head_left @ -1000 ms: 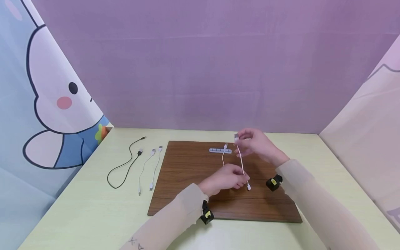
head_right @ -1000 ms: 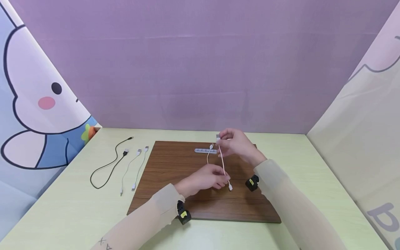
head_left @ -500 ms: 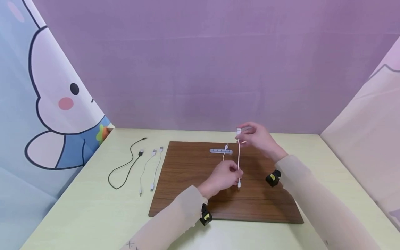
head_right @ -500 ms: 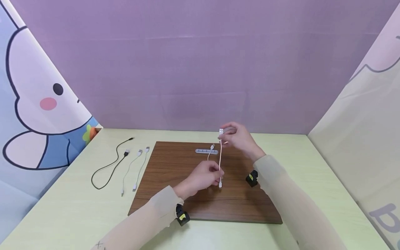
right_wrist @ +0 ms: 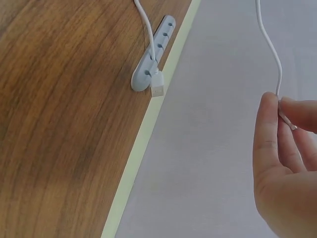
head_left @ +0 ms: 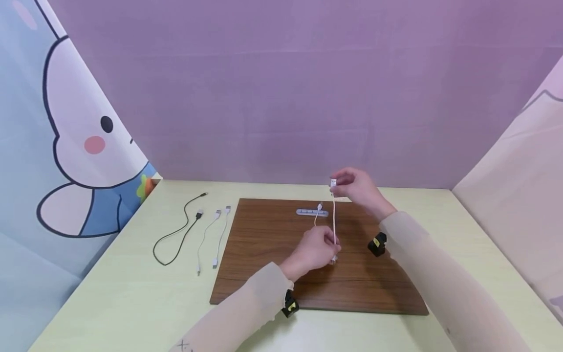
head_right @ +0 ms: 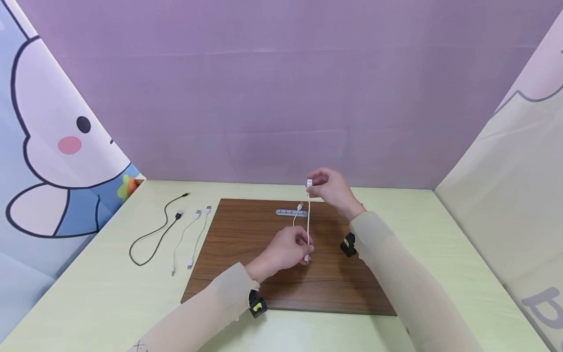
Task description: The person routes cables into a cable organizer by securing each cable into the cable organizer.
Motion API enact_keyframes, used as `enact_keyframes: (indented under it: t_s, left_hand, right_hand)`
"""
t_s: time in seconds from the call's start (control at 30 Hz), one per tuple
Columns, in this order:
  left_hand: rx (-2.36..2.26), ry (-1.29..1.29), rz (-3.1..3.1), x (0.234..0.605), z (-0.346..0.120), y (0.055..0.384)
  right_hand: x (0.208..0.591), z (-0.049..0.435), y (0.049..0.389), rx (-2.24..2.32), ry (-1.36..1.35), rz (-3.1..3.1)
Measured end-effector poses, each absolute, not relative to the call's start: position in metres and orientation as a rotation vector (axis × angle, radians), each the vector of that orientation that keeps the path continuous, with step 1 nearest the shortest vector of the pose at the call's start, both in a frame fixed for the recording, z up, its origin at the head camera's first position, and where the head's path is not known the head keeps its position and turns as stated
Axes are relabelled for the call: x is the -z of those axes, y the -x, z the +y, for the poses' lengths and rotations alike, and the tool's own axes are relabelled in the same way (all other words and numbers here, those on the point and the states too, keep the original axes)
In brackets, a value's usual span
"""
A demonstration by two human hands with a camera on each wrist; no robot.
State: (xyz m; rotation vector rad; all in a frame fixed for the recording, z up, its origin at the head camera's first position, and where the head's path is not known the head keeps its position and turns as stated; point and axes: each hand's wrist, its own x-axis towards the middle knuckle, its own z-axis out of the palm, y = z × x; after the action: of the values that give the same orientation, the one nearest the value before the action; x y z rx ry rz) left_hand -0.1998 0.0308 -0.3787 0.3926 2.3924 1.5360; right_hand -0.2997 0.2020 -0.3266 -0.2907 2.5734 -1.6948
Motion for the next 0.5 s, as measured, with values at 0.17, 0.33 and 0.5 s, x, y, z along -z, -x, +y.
enact_keyframes:
  t_s: [0.17, 0.33, 0.5]
  left_hand:
    - [-1.43, -0.359, 2.504, 0.377, 0.03, 0.202]
    - [-1.287, -0.359, 2.633, 0.375, 0.03, 0.205]
    - [-1.214, -0.363, 2.684, 0.374, 0.03, 0.205]
  right_hand:
    - [0.332, 0.2, 0.305, 1.576, 0.308, 2.671]
    - [0.341, 0.198, 0.313, 1.507, 0.293, 2.737]
    - [0.35, 0.194, 0.319, 1.447, 0.288, 2.79]
